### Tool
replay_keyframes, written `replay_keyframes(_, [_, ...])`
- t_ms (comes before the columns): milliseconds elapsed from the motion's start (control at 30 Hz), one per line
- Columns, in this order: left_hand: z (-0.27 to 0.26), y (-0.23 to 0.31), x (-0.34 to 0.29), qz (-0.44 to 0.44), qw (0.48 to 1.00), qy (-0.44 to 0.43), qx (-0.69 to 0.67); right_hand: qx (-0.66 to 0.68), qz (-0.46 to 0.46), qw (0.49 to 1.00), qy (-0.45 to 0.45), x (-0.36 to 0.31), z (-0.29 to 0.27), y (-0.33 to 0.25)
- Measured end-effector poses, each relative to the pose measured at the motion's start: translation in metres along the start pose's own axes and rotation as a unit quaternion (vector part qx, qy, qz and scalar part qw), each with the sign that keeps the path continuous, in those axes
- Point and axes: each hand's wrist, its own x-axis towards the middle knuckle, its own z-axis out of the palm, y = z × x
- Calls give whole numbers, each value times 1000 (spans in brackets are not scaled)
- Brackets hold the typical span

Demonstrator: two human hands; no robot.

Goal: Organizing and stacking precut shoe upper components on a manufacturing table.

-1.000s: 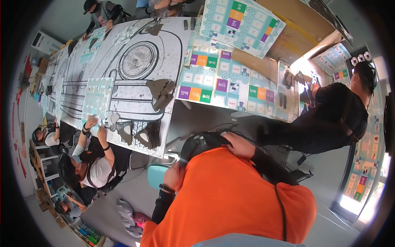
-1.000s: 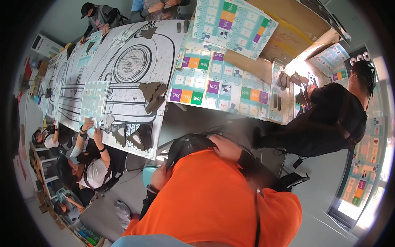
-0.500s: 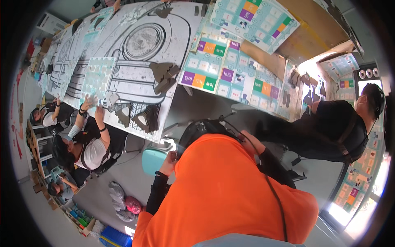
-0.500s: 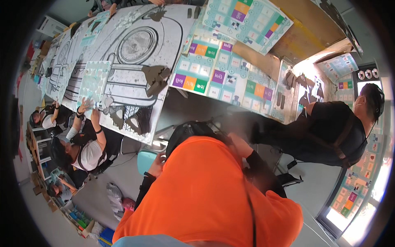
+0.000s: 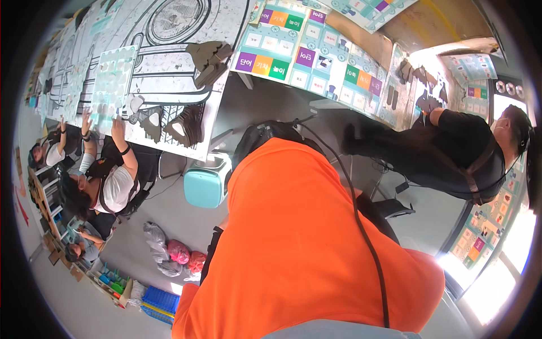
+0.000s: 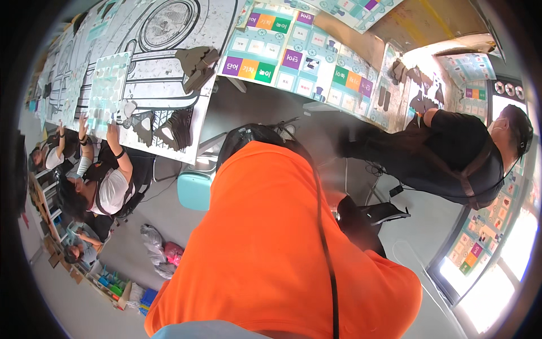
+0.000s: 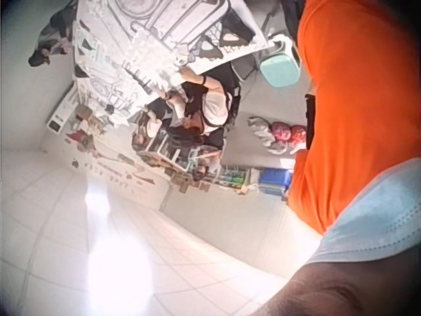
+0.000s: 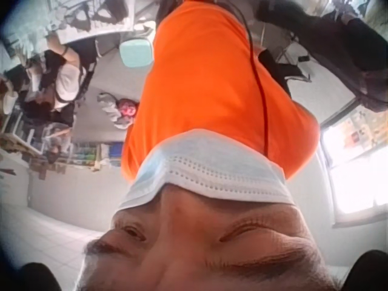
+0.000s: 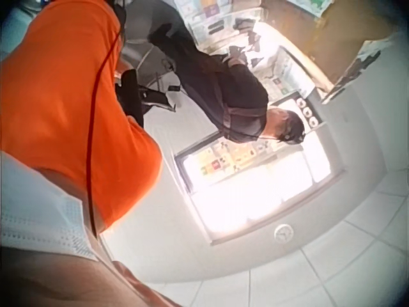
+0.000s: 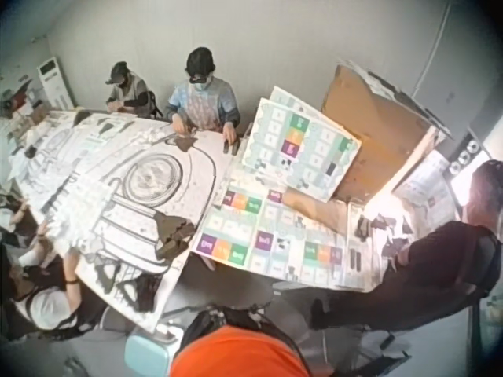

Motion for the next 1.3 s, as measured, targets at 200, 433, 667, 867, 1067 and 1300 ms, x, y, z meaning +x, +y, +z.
replay_keyframes(200, [-8, -3, -10, 66, 994, -57, 72, -53, 63, 994, -69, 17, 20, 24])
replay_keyframes(433, [-69, 56, 59, 137, 952, 109, 251, 493, -63, 858, 129, 57, -49, 25])
replay_keyframes(667, [-5, 103, 108, 250, 850, 119, 448, 259, -89, 947, 168, 111, -69, -51])
replay_keyframes(867, [16, 107, 119, 254, 755, 136, 589, 182, -49, 966, 178, 126, -63, -86])
replay_keyframes(1067, [18, 116, 128, 311, 790, 113, 516, 165, -42, 970, 176, 122, -56, -85])
replay_keyframes(1300, [8, 115, 147, 343, 764, 95, 538, 195, -63, 952, 227, 126, -35, -80])
